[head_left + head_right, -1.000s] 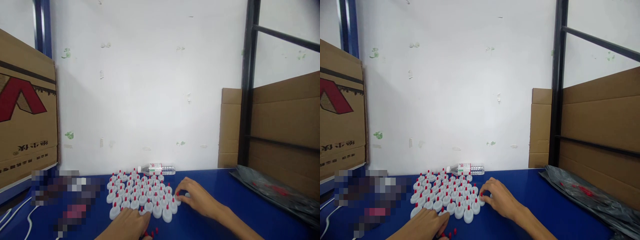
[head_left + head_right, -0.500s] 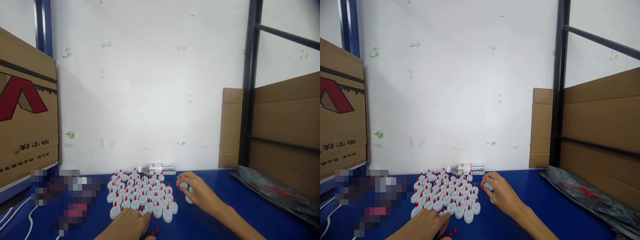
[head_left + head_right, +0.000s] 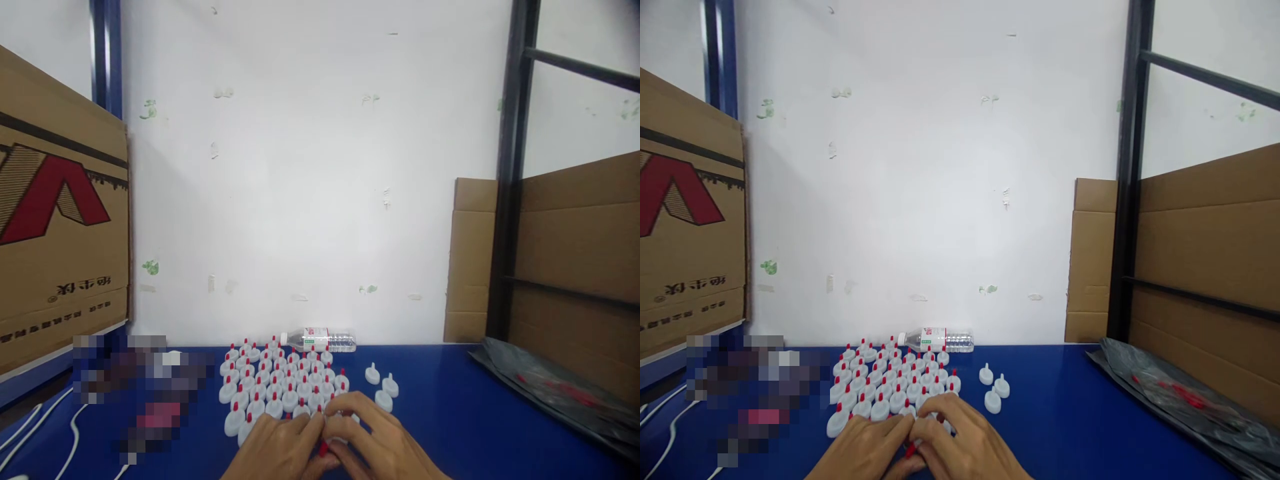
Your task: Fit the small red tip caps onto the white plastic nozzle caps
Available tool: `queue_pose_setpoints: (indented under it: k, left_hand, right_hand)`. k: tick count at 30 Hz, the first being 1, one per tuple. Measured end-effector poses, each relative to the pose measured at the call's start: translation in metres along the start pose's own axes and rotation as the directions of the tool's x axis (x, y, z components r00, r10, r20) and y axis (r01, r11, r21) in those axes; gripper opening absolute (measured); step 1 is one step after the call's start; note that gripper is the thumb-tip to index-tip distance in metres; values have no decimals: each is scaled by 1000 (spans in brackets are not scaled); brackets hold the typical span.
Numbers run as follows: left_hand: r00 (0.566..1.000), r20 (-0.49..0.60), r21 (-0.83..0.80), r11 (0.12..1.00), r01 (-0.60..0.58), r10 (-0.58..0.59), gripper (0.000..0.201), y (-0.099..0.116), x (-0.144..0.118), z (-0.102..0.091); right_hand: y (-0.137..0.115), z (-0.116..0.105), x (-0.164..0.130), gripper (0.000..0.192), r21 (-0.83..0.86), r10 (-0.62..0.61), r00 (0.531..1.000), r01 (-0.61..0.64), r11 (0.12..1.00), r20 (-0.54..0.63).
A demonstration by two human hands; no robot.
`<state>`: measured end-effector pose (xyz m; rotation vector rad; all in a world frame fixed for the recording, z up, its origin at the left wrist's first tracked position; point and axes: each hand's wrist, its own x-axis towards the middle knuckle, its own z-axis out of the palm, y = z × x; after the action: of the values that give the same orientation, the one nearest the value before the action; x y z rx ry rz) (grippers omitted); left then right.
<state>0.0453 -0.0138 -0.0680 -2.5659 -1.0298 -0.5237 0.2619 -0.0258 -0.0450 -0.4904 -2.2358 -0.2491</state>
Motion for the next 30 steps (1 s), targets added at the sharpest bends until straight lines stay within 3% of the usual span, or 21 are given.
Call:
queue_pose_setpoints:
  k: [3,7,13,15,17,19,21,26,30]
  left_hand:
    - [997,-64,1,999,-41,41,14,0,0,-4]
    - [990,-140,-34,999,-15,10,11,1,-1,-8]
    - [996,-77,-64,997,-42,37,18,1,1,-7]
    - [998,-58,-153,988,-3,-6,25,-2,2,-16]
    - [996,-39,-221,973,64,-74,34,-6,3,-31]
    - [994,36,-231,967,109,-103,39,-13,2,-44]
    - [974,185,-207,964,166,-128,41,-22,0,-52]
    - [817,547,-213,913,347,-182,31,-36,-9,-53]
    - [743,655,-261,881,395,-138,27,-31,-4,-58]
  right_hand:
    - [0,-3,3,23,33,26,1000,-26,999,-15]
    - [2,-5,3,25,88,31,999,-33,996,26]
    - [17,-3,-4,19,41,70,993,-74,996,90]
    - [34,-9,-8,21,-3,138,988,-138,990,69]
    - [54,-19,-13,19,-33,295,955,-294,955,13]
    - [72,-28,-18,15,-64,423,906,-423,904,-26]
    - [83,-33,-22,14,-86,502,864,-503,860,-34]
    - [82,-27,-24,20,-138,589,801,-574,807,108]
    - [76,-19,-24,21,-120,609,772,-597,793,184]
